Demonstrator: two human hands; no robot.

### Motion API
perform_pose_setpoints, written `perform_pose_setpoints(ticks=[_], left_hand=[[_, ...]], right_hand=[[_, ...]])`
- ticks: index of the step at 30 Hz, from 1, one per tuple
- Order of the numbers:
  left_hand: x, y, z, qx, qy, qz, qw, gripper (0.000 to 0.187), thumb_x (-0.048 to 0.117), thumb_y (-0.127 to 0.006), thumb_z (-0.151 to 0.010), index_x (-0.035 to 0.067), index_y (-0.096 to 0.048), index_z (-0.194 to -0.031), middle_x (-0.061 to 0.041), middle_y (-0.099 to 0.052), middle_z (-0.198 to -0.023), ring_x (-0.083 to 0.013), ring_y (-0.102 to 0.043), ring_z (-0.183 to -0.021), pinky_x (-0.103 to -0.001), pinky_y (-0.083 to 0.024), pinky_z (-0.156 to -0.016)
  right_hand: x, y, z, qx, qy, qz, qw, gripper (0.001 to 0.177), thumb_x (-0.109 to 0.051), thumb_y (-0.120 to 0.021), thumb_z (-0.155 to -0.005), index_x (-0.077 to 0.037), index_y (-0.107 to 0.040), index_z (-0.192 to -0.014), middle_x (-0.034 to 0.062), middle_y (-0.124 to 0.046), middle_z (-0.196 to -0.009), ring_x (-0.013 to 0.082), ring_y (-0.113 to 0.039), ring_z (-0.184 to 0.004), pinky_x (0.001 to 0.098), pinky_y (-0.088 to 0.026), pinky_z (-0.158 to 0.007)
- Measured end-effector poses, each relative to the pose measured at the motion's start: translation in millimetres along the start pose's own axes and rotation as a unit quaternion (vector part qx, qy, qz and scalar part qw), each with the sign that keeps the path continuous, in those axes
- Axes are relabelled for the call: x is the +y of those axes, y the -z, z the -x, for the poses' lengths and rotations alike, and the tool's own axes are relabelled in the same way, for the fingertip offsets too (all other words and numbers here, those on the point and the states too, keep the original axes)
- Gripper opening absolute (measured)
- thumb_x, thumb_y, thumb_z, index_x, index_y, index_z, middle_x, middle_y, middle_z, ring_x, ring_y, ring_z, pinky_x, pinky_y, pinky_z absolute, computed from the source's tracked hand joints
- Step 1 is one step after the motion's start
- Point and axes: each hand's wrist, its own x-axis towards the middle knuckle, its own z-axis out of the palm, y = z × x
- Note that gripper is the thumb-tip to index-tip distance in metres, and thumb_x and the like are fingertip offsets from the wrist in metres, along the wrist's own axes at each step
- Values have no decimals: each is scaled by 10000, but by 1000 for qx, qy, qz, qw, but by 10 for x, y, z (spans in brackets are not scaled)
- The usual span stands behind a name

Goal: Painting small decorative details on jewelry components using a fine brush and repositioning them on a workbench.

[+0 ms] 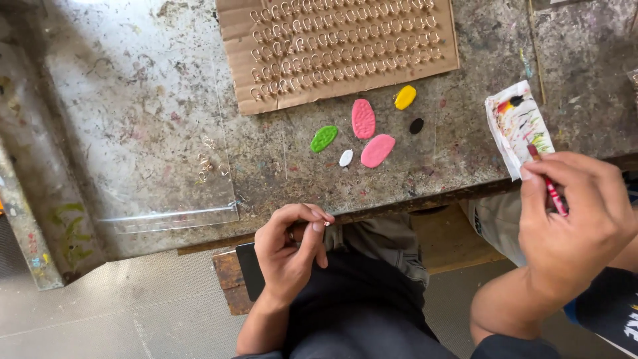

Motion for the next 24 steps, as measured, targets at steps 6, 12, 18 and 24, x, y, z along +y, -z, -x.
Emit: perform_pose_setpoints(ticks=[6,12,18,24], left_hand=[[0,-19,-11,4,0,-27,1000,76,-75,-587,-986,-9,-564,-1017,-208,-641,-841,-152,-655,-457,-335,-617,-852],[-7,-16,-7,4,5,-19,1000,63,-70,-577,-994,-14,-561,-1019,-230,-662,-910,-153,-638,-427,-258,-598,-700],[-31,-32,-2,17,3,-3,1000,79,-89,-572,-986,-18,-556,-1019,-222,-650,-841,-135,-596,-409,-315,-605,-814],[5,-50,-30,21,2,22,1000,38,-47,-561,-1018,-15,-554,-1035,-128,-579,-693,-104,-539,-405,-397,-610,-930]], right_hand=[[-46,-29,8,-18,-27,-8,999,77,210,-811,-1179,215,-737,-1159,325,-742,-1127,425,-685,-992,496,-564,-941],[-48,-134,10,-23,-53,-4,998,33,202,-780,-1145,174,-796,-1149,298,-686,-1151,340,-639,-903,419,-558,-846],[8,-142,120,-24,-53,56,997,54,160,-802,-1186,162,-851,-1209,272,-701,-1082,382,-661,-887,456,-517,-785],[10,-76,177,-51,-75,65,994,19,159,-800,-1250,166,-789,-1264,255,-767,-1150,317,-681,-894,428,-524,-788]])
